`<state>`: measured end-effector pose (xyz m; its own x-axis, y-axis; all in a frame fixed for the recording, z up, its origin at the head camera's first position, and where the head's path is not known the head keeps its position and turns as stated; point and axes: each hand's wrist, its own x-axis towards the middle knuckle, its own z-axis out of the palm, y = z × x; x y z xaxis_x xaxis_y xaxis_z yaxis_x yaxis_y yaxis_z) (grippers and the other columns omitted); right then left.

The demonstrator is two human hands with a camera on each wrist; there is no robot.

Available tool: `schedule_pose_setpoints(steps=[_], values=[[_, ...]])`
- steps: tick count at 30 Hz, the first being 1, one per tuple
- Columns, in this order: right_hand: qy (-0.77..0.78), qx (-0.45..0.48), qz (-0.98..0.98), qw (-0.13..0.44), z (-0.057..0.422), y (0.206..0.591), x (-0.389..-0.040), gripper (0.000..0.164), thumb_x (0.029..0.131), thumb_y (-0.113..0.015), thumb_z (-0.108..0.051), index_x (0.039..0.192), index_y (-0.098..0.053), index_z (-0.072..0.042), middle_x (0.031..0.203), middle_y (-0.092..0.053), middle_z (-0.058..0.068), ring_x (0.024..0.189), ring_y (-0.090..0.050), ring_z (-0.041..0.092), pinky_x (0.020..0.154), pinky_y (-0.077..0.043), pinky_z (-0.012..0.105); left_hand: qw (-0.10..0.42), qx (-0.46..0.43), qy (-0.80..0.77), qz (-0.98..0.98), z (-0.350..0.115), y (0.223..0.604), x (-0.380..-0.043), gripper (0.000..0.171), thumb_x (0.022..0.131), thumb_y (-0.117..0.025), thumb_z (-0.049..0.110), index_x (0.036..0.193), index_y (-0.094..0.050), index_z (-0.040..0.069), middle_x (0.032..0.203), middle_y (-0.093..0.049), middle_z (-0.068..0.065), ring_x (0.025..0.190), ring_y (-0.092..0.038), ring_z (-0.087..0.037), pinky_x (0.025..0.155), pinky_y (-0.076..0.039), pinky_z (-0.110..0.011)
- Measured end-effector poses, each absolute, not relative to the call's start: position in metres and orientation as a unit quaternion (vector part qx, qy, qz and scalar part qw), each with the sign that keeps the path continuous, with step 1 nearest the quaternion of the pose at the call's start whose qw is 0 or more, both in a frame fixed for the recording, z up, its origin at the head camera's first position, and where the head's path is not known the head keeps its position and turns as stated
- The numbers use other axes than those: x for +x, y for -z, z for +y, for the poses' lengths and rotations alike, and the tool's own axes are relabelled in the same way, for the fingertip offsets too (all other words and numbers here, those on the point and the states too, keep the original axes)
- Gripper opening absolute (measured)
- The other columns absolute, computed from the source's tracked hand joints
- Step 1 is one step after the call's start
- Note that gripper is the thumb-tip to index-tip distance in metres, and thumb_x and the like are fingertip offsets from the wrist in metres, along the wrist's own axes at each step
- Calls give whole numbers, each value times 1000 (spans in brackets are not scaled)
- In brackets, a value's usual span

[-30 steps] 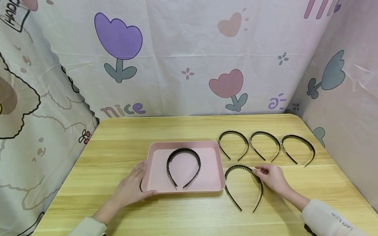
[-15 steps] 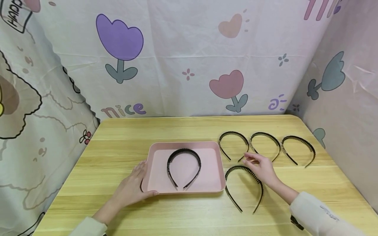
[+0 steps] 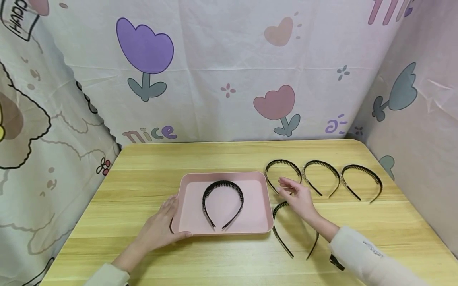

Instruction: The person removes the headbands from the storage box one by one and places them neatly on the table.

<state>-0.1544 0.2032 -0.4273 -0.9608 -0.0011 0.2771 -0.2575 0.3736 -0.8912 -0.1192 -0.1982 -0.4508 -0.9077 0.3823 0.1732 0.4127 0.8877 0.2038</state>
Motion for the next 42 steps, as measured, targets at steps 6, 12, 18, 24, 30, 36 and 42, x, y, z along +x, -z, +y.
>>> schedule_pose_setpoints(steps=[6,12,18,24,30,36,42], values=[[-571,83,-810,101,184,427,-162,40,81,-66,2,117,-56,14,113,-61,30,95,-64,22,88,-54,31,64,-204,116,-970,-199,451,-119,110,68,-63,69,137,-35,-11,144,-35,-26,132,-36,-41,107,-36,-49],[-565,79,-818,76,166,427,-166,41,83,-65,-1,121,-55,10,115,-62,26,101,-62,34,88,-54,25,53,-201,124,-970,-199,451,-118,109,68,-64,68,137,-34,-11,145,-33,-26,133,-34,-41,108,-35,-49],[-573,92,-811,69,149,429,-172,39,82,-66,-1,118,-57,11,112,-63,27,100,-62,36,87,-55,28,45,-196,127,-971,-199,453,-117,110,68,-64,68,138,-33,-11,146,-32,-25,133,-33,-41,107,-35,-50],[-582,103,-805,58,132,432,-179,37,81,-66,2,115,-58,12,108,-63,29,97,-62,38,85,-56,30,54,-200,128,-970,-199,452,-119,109,68,-64,68,137,-34,-11,145,-33,-26,133,-35,-42,106,-36,-50],[-562,127,-816,43,120,431,-186,35,81,-65,3,114,-59,14,105,-64,29,95,-63,37,84,-56,37,54,-203,130,-969,-198,451,-119,110,68,-64,68,138,-33,-11,145,-33,-26,133,-34,-42,107,-35,-50],[-520,169,-836,49,115,436,-203,35,78,-66,4,112,-62,10,101,-67,26,89,-65,35,78,-58,34,58,-206,134,-968,-199,452,-119,111,67,-64,69,138,-33,-10,146,-33,-25,132,-35,-42,105,-37,-51],[-466,168,-867,57,107,439,-214,30,75,-72,-1,104,-68,5,96,-70,20,80,-69,28,68,-58,22,64,-207,134,-967,-199,451,-118,110,67,-64,69,138,-34,-11,145,-34,-26,132,-36,-42,105,-38,-51]])
